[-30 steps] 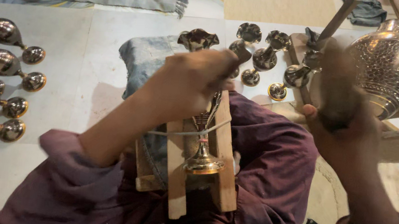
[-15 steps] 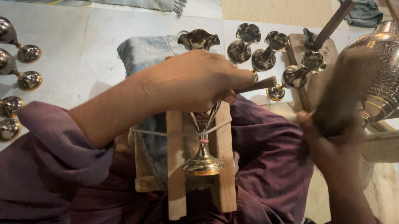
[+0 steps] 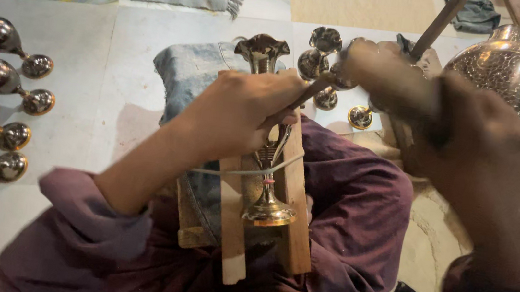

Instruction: The person sits on the floor and uses a hammer and chisel to shape a small brass vase held in a wooden jig. They repeatedly strike the chisel along the vase's body, rotating it to work different sections.

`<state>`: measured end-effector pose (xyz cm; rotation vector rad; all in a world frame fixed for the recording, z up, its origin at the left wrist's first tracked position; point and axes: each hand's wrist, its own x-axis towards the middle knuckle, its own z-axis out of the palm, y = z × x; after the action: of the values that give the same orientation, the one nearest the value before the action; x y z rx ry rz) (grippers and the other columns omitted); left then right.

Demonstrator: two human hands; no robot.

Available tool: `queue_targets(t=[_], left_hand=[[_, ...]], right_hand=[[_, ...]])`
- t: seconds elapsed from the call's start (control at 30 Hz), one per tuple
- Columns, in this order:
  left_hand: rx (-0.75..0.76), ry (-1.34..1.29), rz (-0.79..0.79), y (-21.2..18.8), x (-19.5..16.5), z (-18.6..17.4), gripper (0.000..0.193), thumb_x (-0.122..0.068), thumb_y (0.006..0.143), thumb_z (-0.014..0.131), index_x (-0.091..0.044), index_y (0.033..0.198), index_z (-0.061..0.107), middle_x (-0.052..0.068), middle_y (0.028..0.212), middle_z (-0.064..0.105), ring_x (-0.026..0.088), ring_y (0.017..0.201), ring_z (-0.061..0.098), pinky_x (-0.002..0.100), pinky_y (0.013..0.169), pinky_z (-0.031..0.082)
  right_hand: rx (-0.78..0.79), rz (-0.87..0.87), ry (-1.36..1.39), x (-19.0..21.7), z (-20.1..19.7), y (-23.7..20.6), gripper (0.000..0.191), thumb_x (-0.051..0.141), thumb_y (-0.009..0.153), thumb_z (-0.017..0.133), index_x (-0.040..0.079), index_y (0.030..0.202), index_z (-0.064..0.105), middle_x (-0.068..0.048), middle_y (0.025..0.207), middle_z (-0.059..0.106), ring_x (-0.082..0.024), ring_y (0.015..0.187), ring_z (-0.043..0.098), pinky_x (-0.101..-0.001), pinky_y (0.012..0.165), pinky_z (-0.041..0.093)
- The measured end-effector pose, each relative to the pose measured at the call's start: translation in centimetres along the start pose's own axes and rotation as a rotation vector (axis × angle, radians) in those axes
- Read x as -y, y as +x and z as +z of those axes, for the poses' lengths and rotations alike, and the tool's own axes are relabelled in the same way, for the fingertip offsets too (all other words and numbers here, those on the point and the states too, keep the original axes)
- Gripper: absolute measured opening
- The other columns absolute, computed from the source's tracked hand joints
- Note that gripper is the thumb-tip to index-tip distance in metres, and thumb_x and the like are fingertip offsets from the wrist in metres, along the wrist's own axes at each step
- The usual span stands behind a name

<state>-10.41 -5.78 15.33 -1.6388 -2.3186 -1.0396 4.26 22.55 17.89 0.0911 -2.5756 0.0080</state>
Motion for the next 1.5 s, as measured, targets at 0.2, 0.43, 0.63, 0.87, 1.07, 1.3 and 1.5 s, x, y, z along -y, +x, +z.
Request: queue_targets(t=[0.2, 0.43, 0.63, 0.87, 1.07, 1.3, 1.5], left_hand=[[-0.206, -0.008, -0.05, -1.4, -0.3, 1.6, 0.029, -0.011, 0.101, 0.068, -0.004, 0.126, 0.057, 0.011, 0.087, 0.069, 0.029, 0.073, 0.072, 0.042, 0.062, 0.056], [-0.544, -0.061, -0.233, -3.6, -2.3, 3.5, 0.017, -0.011, 0.102, 0.07, -0.001, 0.112, 0.061, 0.013, 0.085, 0.066, 0.026, 0.073, 0.069, 0.04, 0.064, 0.054], [-0.73, -0.15, -0.384, -4.9, -3.6, 5.9, 0.015, -0.009, 0.102, 0.072, -0.002, 0.103, 0.059, 0.011, 0.085, 0.066, 0.022, 0.072, 0.068, 0.036, 0.066, 0.054], [-0.878, -0.176, -0.318, -5.3, -3.9, 8.2, 0.014, -0.004, 0.104, 0.07, 0.001, 0.103, 0.056, 0.011, 0.097, 0.068, 0.015, 0.08, 0.07, 0.027, 0.069, 0.058], [-0.893, -0.187, -0.358, -5.3, -3.7, 8.6, 0.013, -0.005, 0.108, 0.066, 0.002, 0.11, 0.056, 0.009, 0.098, 0.068, 0.015, 0.081, 0.071, 0.028, 0.07, 0.058], [-0.527, -0.06, -0.159, -3.7, -2.4, 4.6, 0.018, -0.004, 0.102, 0.065, -0.006, 0.119, 0.061, 0.005, 0.092, 0.07, 0.015, 0.071, 0.068, 0.029, 0.058, 0.055], [0.117, 0.12, 0.19, 0.8, -0.5, 1.1, 0.025, -0.004, 0.094, 0.069, -0.015, 0.116, 0.065, 0.002, 0.087, 0.071, 0.018, 0.077, 0.071, 0.036, 0.067, 0.058]], right_hand=[[0.067, -0.162, -0.264, 0.8, -3.1, 4.2, 0.041, 0.029, 0.098, 0.083, 0.01, 0.127, 0.062, -0.011, 0.086, 0.07, -0.022, 0.067, 0.071, -0.0367, 0.056, 0.056], [0.095, -0.42, -0.445, 4.8, -6.7, 8.7, 0.034, 0.022, 0.086, 0.081, 0.011, 0.114, 0.065, -0.008, 0.079, 0.067, -0.02, 0.063, 0.068, -0.0343, 0.056, 0.054], [0.253, -0.583, -0.601, 9.0, -8.7, 11.1, 0.048, 0.022, 0.083, 0.078, 0.013, 0.127, 0.063, -0.003, 0.067, 0.062, -0.015, 0.054, 0.063, -0.0316, 0.048, 0.05], [0.108, -0.775, -0.722, 14.5, -11.0, 13.8, 0.034, 0.039, 0.098, 0.063, 0.017, 0.123, 0.064, 0.001, 0.064, 0.061, -0.012, 0.058, 0.064, -0.0306, 0.05, 0.051], [0.1, -0.758, -0.574, 12.0, -9.8, 12.7, 0.033, 0.026, 0.09, 0.071, 0.014, 0.12, 0.067, -0.002, 0.071, 0.064, -0.012, 0.058, 0.063, -0.0288, 0.048, 0.05], [0.278, -0.156, 0.163, 4.3, -6.6, 7.8, 0.034, 0.013, 0.089, 0.075, -0.003, 0.116, 0.063, -0.013, 0.074, 0.064, -0.019, 0.061, 0.063, -0.0352, 0.052, 0.049], [-0.055, 0.044, 0.169, -0.7, -2.3, -1.0, 0.049, 0.02, 0.087, 0.088, -0.004, 0.121, 0.061, -0.019, 0.1, 0.07, -0.026, 0.087, 0.072, -0.0383, 0.08, 0.058]])
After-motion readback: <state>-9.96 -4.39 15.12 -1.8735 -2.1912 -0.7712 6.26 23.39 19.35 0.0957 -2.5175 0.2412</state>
